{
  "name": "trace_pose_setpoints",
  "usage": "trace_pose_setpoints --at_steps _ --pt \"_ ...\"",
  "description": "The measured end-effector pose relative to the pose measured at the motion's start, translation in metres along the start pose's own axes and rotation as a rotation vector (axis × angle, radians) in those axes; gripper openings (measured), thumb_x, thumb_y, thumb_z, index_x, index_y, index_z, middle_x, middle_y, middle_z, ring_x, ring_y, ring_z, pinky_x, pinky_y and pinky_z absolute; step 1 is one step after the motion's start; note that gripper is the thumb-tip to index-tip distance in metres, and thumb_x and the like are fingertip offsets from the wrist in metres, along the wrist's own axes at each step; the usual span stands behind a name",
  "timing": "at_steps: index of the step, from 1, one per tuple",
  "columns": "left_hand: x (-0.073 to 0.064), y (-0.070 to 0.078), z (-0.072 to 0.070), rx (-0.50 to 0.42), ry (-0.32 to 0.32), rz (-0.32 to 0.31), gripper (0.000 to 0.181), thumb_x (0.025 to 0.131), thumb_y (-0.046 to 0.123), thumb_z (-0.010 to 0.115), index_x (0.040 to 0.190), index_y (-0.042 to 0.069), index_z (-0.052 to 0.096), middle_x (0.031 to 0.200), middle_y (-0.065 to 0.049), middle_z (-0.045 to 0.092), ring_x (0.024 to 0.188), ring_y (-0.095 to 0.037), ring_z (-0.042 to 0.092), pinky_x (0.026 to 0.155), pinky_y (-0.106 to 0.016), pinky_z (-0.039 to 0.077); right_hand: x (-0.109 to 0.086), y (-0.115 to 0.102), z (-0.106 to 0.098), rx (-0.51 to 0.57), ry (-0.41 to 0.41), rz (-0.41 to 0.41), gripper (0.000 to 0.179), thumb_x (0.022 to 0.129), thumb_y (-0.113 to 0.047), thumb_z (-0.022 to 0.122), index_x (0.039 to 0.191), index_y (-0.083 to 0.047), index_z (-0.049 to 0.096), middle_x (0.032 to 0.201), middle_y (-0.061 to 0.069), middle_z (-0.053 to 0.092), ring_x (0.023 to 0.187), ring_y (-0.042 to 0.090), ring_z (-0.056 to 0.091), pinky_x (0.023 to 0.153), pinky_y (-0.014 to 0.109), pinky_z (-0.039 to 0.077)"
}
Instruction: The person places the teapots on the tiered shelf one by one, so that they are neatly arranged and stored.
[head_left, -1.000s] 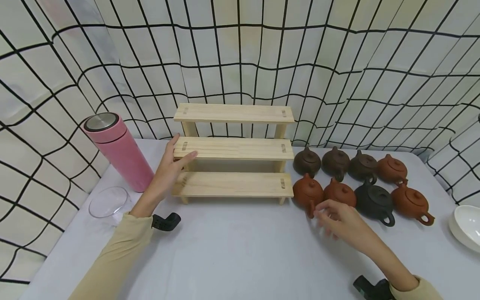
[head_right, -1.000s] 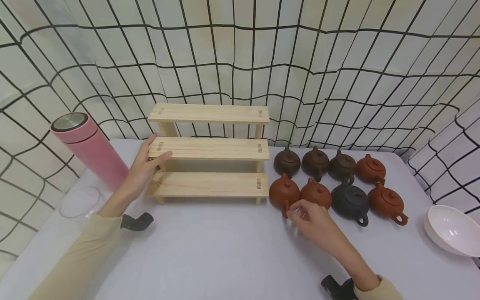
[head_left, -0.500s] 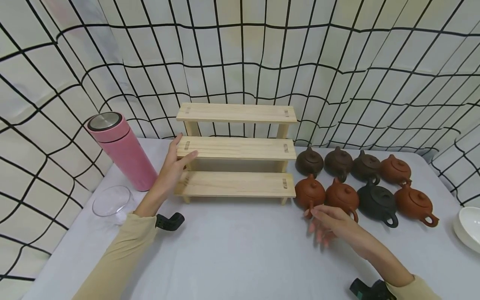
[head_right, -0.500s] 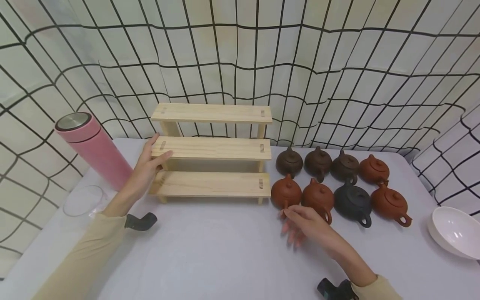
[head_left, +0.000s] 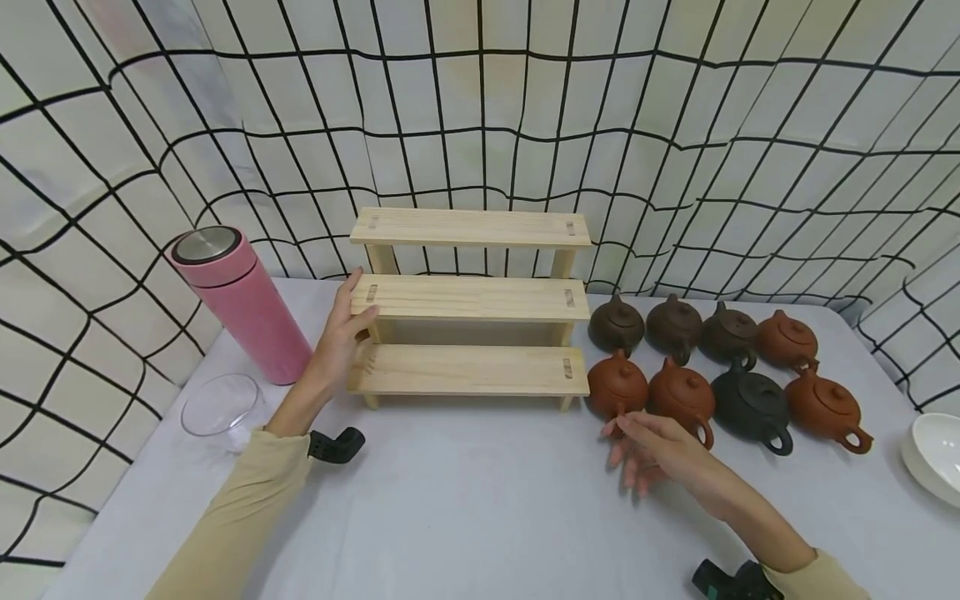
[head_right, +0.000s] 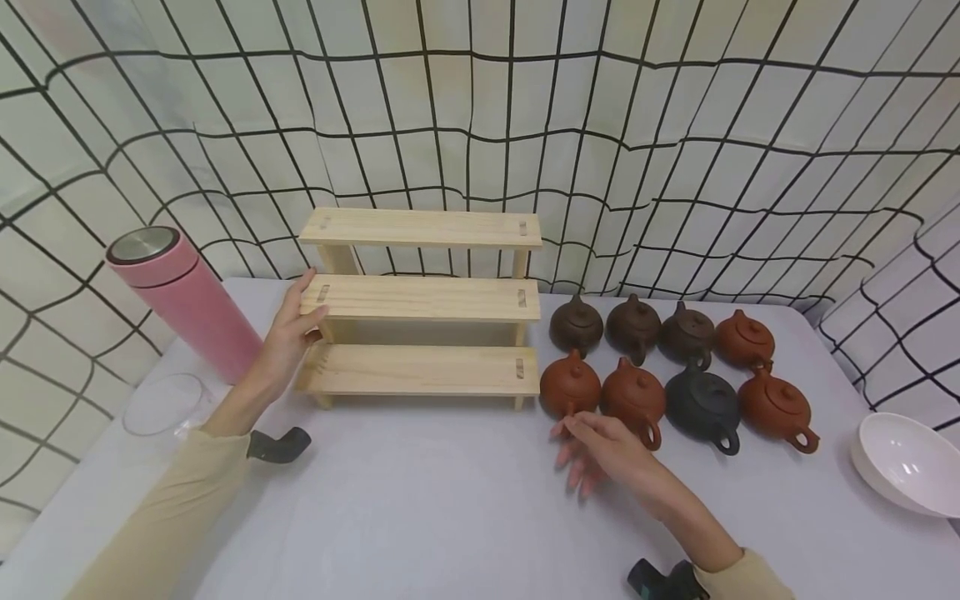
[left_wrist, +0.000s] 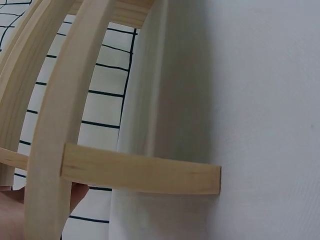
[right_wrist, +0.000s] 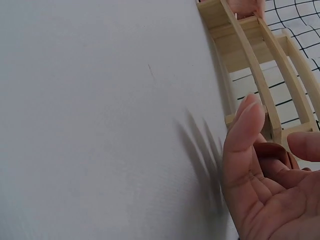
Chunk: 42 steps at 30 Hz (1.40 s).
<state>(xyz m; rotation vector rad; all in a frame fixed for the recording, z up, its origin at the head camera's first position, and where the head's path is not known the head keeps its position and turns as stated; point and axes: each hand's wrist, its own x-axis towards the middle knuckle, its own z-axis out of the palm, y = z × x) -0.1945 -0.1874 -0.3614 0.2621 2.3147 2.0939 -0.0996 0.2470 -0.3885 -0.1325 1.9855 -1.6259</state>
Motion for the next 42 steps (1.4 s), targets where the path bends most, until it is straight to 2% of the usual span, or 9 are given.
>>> trace_pose_setpoints --at_steps 7,15,20,25,34,42 --pt "0.0 0.002 0.001 0.004 -0.026 0.011 0.07 0.11 0.017 0.03 0.168 0.013 -0.009 0.175 -0.008 -0.011 0.156 -0.027 0.004 0.121 -0.061 0.015 0.0 0.003 0.002 0.023 0.026 0.0 0.046 0.114 -0.036 0.044 0.127 0.007 0.056 0.096 0.01 0.071 0.072 0.016 0.065 0.062 0.03 0.058" --pt "0.0 0.003 0.001 -0.009 -0.03 0.019 0.069 0.109 0.015 0.028 0.168 0.013 -0.008 0.174 -0.014 -0.005 0.153 -0.031 0.01 0.12 -0.061 0.016 0.001 0.005 0.005 0.076 0.055 0.003 0.046 0.113 -0.04 0.044 0.119 0.004 0.059 0.101 0.01 0.069 0.075 0.015 0.064 0.065 0.031 0.059" --pt "0.001 0.003 0.001 -0.015 -0.029 0.021 0.069 0.109 0.015 0.028 0.168 0.013 -0.007 0.173 -0.016 -0.001 0.152 -0.033 0.013 0.119 -0.062 0.017 0.0 0.005 0.009 0.137 0.103 0.002 0.043 0.113 -0.038 0.046 0.114 0.003 0.061 0.101 0.01 0.065 0.08 0.014 0.063 0.069 0.03 0.059" --pt "0.0 0.002 0.0 -0.008 -0.024 0.012 0.069 0.109 0.015 0.028 0.168 0.013 -0.007 0.173 -0.016 0.001 0.15 -0.033 0.016 0.116 -0.058 0.021 -0.001 0.007 0.012 0.152 0.139 -0.016 0.038 0.113 -0.035 0.048 0.109 0.0 0.062 0.099 0.008 0.066 0.082 0.013 0.063 0.071 0.026 0.058" --pt "0.0 0.0 -0.002 -0.001 -0.03 0.004 0.068 0.11 0.015 0.027 0.168 0.014 -0.008 0.173 -0.015 -0.001 0.151 -0.033 0.014 0.116 -0.057 0.02 -0.009 0.007 0.016 0.127 0.151 -0.047 0.037 0.113 -0.032 0.048 0.108 0.003 0.061 0.099 0.008 0.064 0.085 0.015 0.061 0.073 0.026 0.056" --pt "0.0 -0.001 -0.002 0.002 -0.028 0.014 0.068 0.109 0.015 0.026 0.168 0.011 -0.008 0.174 -0.014 -0.003 0.151 -0.031 0.012 0.115 -0.056 0.021 -0.025 -0.014 0.018 0.063 0.18 -0.101 0.042 0.112 -0.033 0.049 0.106 0.007 0.06 0.096 0.011 0.06 0.082 0.017 0.062 0.071 0.03 0.058"
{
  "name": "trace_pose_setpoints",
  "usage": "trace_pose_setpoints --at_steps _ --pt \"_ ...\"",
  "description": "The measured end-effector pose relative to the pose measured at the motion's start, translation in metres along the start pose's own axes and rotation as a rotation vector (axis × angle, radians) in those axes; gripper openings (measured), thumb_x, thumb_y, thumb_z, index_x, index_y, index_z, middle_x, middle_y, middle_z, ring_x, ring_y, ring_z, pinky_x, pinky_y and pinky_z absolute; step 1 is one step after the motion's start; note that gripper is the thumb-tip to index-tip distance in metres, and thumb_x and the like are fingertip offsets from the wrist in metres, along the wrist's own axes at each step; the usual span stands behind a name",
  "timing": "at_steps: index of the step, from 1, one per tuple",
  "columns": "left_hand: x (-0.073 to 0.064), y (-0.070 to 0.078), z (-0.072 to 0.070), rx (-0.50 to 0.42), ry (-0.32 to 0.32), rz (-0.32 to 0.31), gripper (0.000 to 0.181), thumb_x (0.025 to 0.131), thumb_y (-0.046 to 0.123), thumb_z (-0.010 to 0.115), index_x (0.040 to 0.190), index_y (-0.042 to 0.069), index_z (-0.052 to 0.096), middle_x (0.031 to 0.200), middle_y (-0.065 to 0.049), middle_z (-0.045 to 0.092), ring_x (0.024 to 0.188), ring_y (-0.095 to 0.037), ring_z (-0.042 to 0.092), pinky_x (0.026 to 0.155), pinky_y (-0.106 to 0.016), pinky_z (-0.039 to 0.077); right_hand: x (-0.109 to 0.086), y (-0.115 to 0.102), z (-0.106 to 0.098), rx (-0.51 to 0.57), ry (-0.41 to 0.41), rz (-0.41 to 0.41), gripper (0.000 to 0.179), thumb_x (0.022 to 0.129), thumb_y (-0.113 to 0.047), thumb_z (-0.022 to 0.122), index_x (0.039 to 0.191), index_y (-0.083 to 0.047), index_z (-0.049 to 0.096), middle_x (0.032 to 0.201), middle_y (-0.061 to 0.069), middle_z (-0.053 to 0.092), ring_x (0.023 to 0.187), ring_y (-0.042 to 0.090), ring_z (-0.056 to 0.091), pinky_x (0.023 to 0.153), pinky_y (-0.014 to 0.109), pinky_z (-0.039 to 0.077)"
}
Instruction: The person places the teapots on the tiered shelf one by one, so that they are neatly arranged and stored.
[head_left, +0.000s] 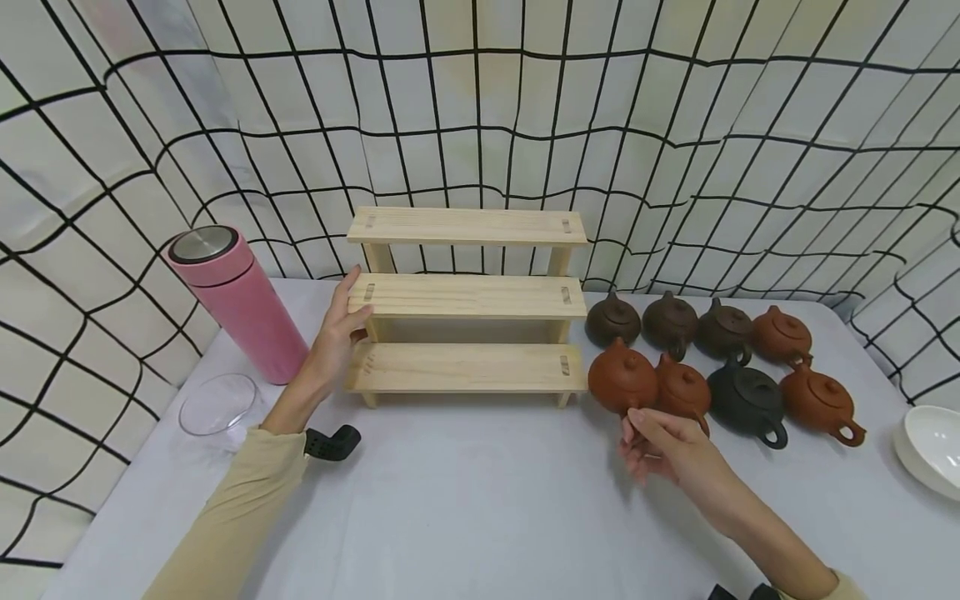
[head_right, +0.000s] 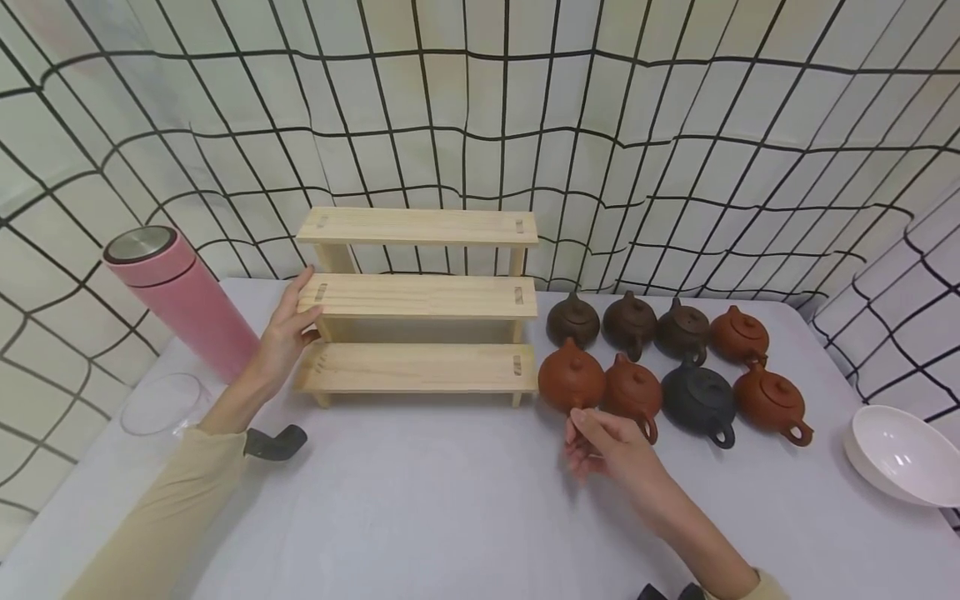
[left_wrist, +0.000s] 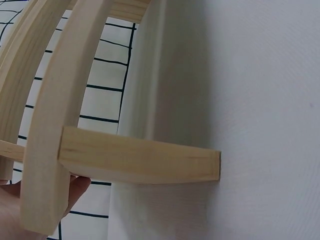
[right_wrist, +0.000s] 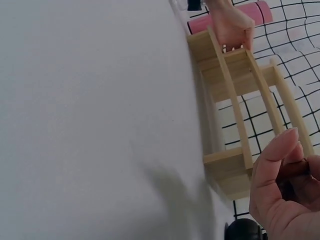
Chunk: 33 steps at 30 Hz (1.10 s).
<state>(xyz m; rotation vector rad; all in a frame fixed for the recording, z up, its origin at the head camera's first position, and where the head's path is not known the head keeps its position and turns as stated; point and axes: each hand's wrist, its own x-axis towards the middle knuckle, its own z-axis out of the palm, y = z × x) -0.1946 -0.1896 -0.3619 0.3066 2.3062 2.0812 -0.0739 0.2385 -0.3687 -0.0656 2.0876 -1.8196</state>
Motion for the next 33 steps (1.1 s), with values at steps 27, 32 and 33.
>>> trace_pose_setpoints --at_steps 27,32,33 --pt "0.001 -0.004 -0.002 0.012 0.01 0.016 0.069 0.109 0.015 0.028 0.167 0.01 -0.008 0.174 -0.017 -0.003 0.153 -0.034 0.012 0.116 -0.059 0.021 0.061 -0.115 0.075 0.013 -0.239 -0.248 0.035 0.114 -0.026 0.044 0.097 0.0 0.058 0.087 0.012 0.059 0.071 0.019 0.054 0.064 0.028 0.051" --pt "0.002 -0.004 -0.002 0.008 0.009 0.015 0.069 0.109 0.014 0.028 0.167 0.009 -0.009 0.174 -0.017 -0.002 0.152 -0.034 0.013 0.115 -0.058 0.022 0.088 -0.132 0.095 0.056 -0.291 -0.261 0.033 0.114 -0.023 0.045 0.094 0.0 0.057 0.084 0.01 0.059 0.069 0.018 0.053 0.062 0.026 0.048" --pt "0.001 -0.004 -0.002 0.002 0.008 0.016 0.069 0.109 0.014 0.028 0.167 0.008 -0.009 0.174 -0.018 -0.002 0.152 -0.035 0.013 0.115 -0.059 0.021 0.093 -0.136 0.099 0.06 -0.297 -0.265 0.033 0.114 -0.023 0.045 0.093 0.0 0.057 0.084 0.01 0.059 0.069 0.018 0.053 0.061 0.026 0.048"
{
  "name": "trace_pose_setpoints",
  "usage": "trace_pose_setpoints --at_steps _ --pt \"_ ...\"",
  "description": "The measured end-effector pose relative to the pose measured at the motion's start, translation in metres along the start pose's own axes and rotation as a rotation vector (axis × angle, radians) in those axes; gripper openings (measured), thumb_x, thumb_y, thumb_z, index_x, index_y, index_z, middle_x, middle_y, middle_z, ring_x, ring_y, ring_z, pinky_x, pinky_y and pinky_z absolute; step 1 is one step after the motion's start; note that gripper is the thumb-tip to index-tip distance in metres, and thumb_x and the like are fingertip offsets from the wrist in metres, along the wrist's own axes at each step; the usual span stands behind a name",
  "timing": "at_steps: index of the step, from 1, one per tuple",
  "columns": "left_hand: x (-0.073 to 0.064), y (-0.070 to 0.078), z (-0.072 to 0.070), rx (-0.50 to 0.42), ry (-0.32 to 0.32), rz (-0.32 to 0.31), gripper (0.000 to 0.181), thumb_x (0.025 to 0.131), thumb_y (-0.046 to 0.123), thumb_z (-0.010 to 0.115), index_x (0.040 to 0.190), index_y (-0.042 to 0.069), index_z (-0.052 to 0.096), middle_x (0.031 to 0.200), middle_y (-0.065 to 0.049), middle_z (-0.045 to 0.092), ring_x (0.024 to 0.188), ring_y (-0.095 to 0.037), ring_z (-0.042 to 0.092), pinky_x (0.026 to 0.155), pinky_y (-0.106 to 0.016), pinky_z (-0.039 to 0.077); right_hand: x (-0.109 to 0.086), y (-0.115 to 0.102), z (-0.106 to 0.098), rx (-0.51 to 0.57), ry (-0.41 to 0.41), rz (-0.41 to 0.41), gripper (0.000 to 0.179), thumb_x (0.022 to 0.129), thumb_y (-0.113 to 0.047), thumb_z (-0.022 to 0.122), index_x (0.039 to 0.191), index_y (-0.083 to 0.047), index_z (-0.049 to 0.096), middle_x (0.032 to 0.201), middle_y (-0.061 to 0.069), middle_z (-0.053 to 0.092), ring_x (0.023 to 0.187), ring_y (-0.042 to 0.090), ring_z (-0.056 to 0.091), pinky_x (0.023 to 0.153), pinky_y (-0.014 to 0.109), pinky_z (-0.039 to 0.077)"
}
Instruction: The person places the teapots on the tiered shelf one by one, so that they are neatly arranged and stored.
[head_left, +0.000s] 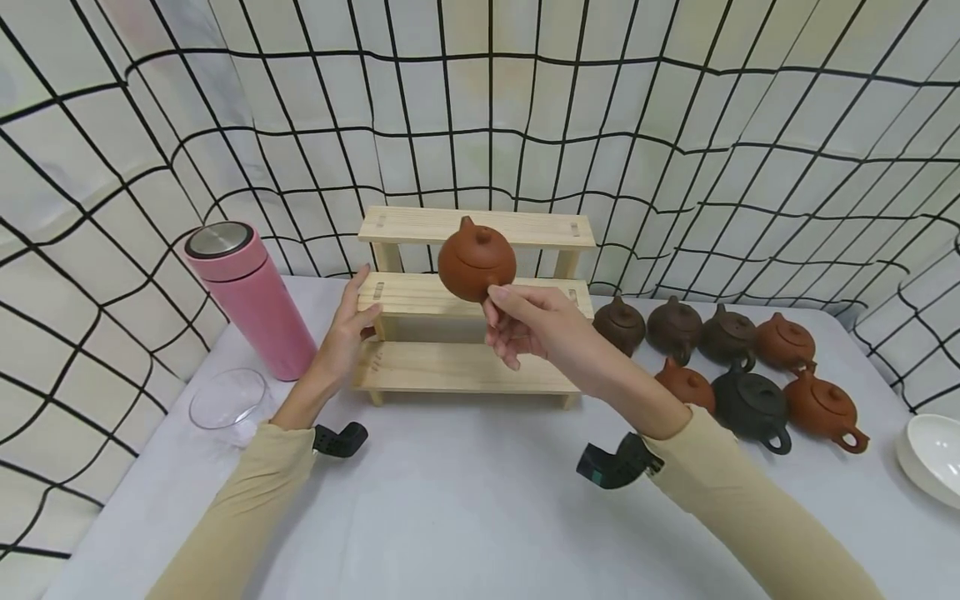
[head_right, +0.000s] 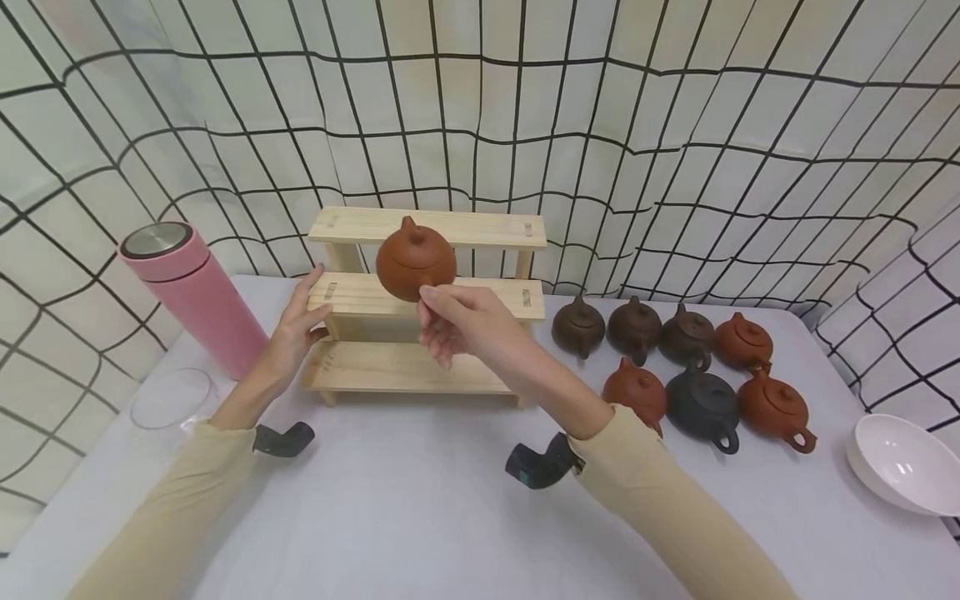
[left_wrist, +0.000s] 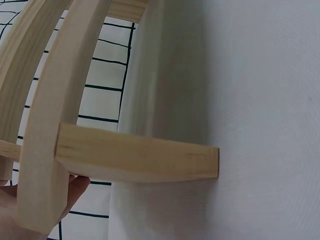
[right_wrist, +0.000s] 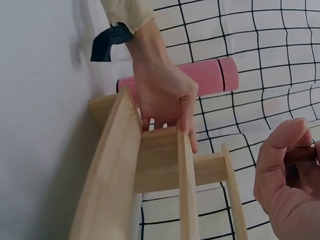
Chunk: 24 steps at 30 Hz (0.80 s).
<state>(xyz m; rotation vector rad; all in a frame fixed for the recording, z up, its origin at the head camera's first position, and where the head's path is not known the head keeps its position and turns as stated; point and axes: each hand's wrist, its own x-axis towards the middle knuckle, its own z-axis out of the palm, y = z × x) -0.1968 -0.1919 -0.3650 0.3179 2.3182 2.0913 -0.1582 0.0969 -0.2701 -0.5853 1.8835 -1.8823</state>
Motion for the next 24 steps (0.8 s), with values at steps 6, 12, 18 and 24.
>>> trace_pose_setpoints --at_steps 6,12,18,24 --pt "-0.001 0.003 0.001 -0.025 0.0 -0.008 0.069 0.11 0.014 0.028 0.167 0.008 -0.009 0.173 -0.018 0.001 0.152 -0.035 0.015 0.118 -0.059 0.02 0.034 -0.012 0.011 0.007 0.004 -0.001 0.033 0.113 -0.023 0.047 0.093 0.001 0.058 0.082 0.009 0.061 0.068 0.018 0.055 0.059 0.025 0.048" --pt "0.001 0.002 0.0 -0.022 0.003 -0.005 0.069 0.109 0.014 0.029 0.167 0.008 -0.008 0.174 -0.017 -0.001 0.153 -0.035 0.015 0.12 -0.06 0.018 0.069 -0.017 0.017 0.009 0.032 0.002 0.035 0.114 -0.023 0.046 0.095 0.005 0.057 0.081 0.008 0.059 0.068 0.017 0.054 0.059 0.024 0.048" --pt "0.0 0.001 0.002 -0.02 0.01 -0.013 0.07 0.109 0.015 0.029 0.167 0.008 -0.008 0.174 -0.019 0.0 0.15 -0.037 0.019 0.117 -0.059 0.023 0.092 -0.019 0.019 -0.009 0.057 -0.005 0.036 0.114 -0.024 0.047 0.092 0.004 0.056 0.078 0.008 0.058 0.066 0.016 0.052 0.058 0.024 0.047" --pt "0.0 -0.001 0.001 -0.011 0.011 -0.011 0.069 0.109 0.016 0.03 0.168 0.009 -0.007 0.173 -0.019 0.003 0.144 -0.037 0.025 0.11 -0.05 0.028 0.104 -0.023 0.023 -0.014 0.062 -0.02 0.035 0.114 -0.024 0.046 0.088 -0.002 0.057 0.077 0.008 0.058 0.065 0.016 0.052 0.058 0.024 0.048"
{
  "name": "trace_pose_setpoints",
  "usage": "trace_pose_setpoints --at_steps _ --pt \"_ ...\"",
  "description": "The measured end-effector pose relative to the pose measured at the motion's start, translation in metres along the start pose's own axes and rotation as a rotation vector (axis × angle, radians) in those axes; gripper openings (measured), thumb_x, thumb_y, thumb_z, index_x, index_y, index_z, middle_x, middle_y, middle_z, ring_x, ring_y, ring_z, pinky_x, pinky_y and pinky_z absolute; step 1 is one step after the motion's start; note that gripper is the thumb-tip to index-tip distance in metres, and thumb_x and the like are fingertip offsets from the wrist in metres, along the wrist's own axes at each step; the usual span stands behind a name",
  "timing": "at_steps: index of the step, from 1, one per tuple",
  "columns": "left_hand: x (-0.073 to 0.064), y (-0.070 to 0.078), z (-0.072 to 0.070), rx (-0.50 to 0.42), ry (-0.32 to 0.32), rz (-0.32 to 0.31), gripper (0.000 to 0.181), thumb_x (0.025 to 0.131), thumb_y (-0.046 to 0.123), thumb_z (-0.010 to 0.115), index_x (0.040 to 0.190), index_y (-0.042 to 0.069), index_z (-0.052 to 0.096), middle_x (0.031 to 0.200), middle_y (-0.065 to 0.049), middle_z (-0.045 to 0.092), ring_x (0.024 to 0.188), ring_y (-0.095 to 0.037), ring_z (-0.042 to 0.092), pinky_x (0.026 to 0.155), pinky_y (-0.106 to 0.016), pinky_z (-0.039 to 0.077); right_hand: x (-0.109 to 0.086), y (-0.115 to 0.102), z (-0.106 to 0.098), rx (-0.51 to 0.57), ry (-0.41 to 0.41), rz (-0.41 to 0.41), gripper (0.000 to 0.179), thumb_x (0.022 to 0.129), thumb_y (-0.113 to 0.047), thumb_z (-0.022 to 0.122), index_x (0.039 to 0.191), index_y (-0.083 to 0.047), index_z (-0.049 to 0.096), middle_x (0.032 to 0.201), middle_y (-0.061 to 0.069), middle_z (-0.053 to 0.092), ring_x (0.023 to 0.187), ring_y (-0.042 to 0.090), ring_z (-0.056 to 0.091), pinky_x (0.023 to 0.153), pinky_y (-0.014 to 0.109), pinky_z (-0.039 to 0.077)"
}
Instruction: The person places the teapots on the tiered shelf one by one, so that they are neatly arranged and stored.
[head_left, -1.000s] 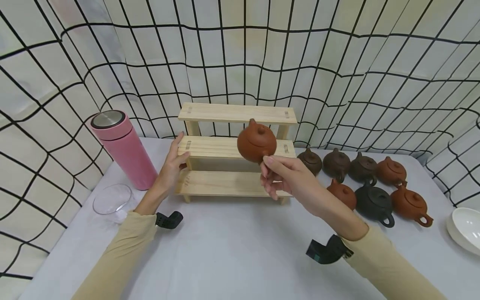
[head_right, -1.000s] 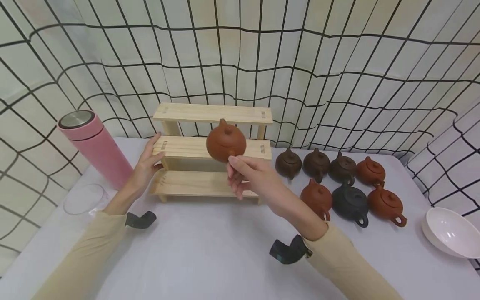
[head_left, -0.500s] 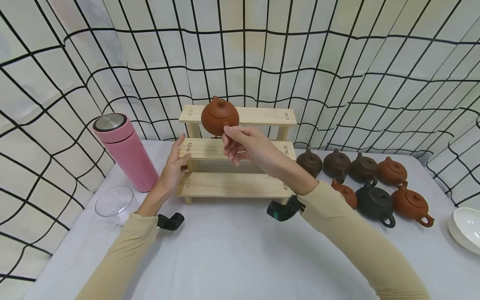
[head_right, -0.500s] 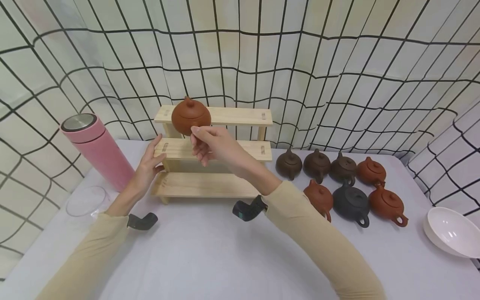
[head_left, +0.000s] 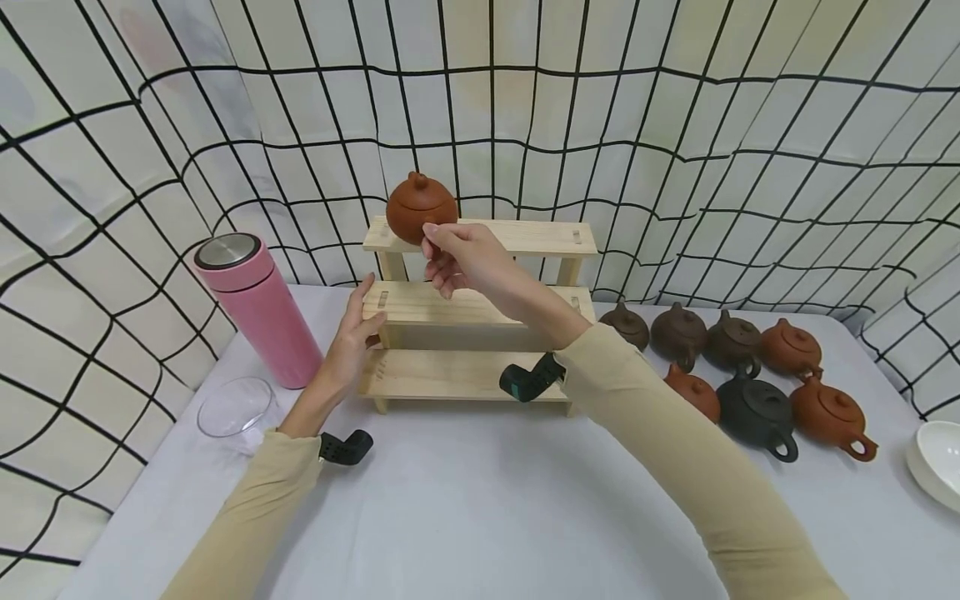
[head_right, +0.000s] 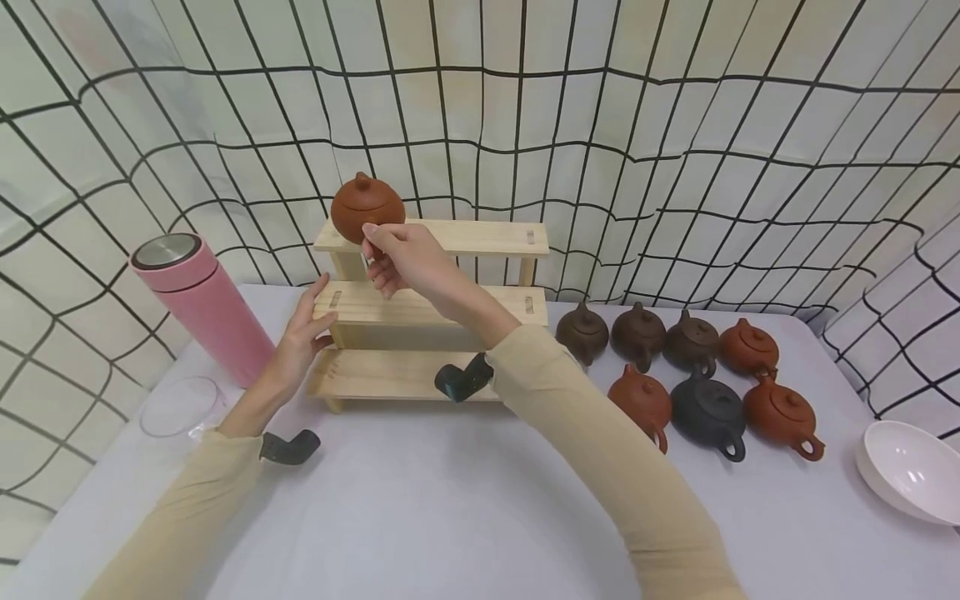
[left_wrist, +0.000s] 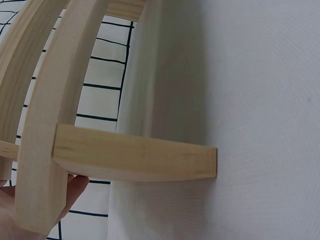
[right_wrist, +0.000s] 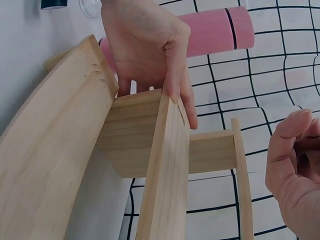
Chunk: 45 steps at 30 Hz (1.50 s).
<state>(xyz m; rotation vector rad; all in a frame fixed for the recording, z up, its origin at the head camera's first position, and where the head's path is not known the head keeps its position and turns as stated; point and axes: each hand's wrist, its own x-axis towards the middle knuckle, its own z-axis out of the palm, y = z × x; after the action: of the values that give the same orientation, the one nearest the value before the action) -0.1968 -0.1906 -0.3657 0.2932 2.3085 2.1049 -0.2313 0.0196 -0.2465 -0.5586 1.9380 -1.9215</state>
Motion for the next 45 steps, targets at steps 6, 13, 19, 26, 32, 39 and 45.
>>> trace_pose_setpoints --at_steps 6,13,19,26,32,39,45 --pt "0.0 -0.001 -0.001 0.014 0.002 -0.001 0.07 0.109 0.016 0.03 0.167 0.008 -0.007 0.173 -0.019 0.003 0.146 -0.037 0.024 0.112 -0.051 0.027 0.014 -0.005 0.007 -0.002 0.005 0.023 0.036 0.114 -0.024 0.045 0.09 0.0 0.058 0.077 0.008 0.06 0.065 0.016 0.053 0.058 0.024 0.048" --pt "0.001 -0.001 -0.001 0.008 0.009 0.003 0.07 0.108 0.014 0.03 0.167 0.007 -0.007 0.173 -0.018 0.002 0.149 -0.037 0.021 0.115 -0.056 0.024 0.026 -0.005 0.017 0.012 0.047 0.047 0.039 0.114 -0.024 0.045 0.1 0.01 0.056 0.076 0.009 0.06 0.064 0.016 0.054 0.057 0.023 0.049" --pt "0.002 -0.001 -0.001 0.013 0.005 0.012 0.069 0.108 0.013 0.029 0.167 0.007 -0.007 0.173 -0.018 0.002 0.15 -0.036 0.02 0.117 -0.058 0.022 0.03 0.0 0.019 0.022 0.081 0.042 0.04 0.115 -0.024 0.043 0.096 0.008 0.057 0.074 0.008 0.06 0.062 0.015 0.056 0.057 0.022 0.05" --pt "0.002 0.0 -0.001 0.011 0.005 0.025 0.068 0.108 0.013 0.028 0.167 0.007 -0.007 0.173 -0.019 0.004 0.149 -0.035 0.022 0.116 -0.054 0.025 0.032 0.004 0.018 -0.002 0.103 0.022 0.039 0.114 -0.025 0.044 0.094 0.005 0.06 0.076 0.008 0.061 0.064 0.015 0.058 0.058 0.022 0.051" --pt "0.001 -0.002 -0.001 0.014 0.001 0.011 0.069 0.108 0.013 0.028 0.167 0.006 -0.007 0.173 -0.019 0.004 0.148 -0.034 0.023 0.114 -0.049 0.027 0.031 0.008 0.018 -0.026 0.096 0.029 0.041 0.114 -0.027 0.044 0.102 0.009 0.061 0.078 0.009 0.063 0.064 0.014 0.058 0.057 0.023 0.053" --pt "0.001 -0.002 0.0 0.017 0.007 0.018 0.069 0.108 0.014 0.03 0.167 0.005 -0.006 0.173 -0.019 0.003 0.147 -0.035 0.023 0.116 -0.055 0.025 0.03 0.009 0.02 -0.041 0.111 -0.007 0.043 0.114 -0.028 0.046 0.105 0.01 0.064 0.077 0.009 0.066 0.06 0.012 0.056 0.055 0.023 0.053" --pt "-0.001 0.0 -0.002 0.027 0.005 0.017 0.069 0.109 0.015 0.029 0.167 0.006 -0.006 0.173 -0.018 0.001 0.151 -0.035 0.019 0.12 -0.059 0.021 0.034 0.013 0.024 -0.048 0.111 -0.025 0.04 0.113 -0.028 0.048 0.104 0.007 0.067 0.082 0.015 0.068 0.058 0.012 0.057 0.056 0.023 0.053"
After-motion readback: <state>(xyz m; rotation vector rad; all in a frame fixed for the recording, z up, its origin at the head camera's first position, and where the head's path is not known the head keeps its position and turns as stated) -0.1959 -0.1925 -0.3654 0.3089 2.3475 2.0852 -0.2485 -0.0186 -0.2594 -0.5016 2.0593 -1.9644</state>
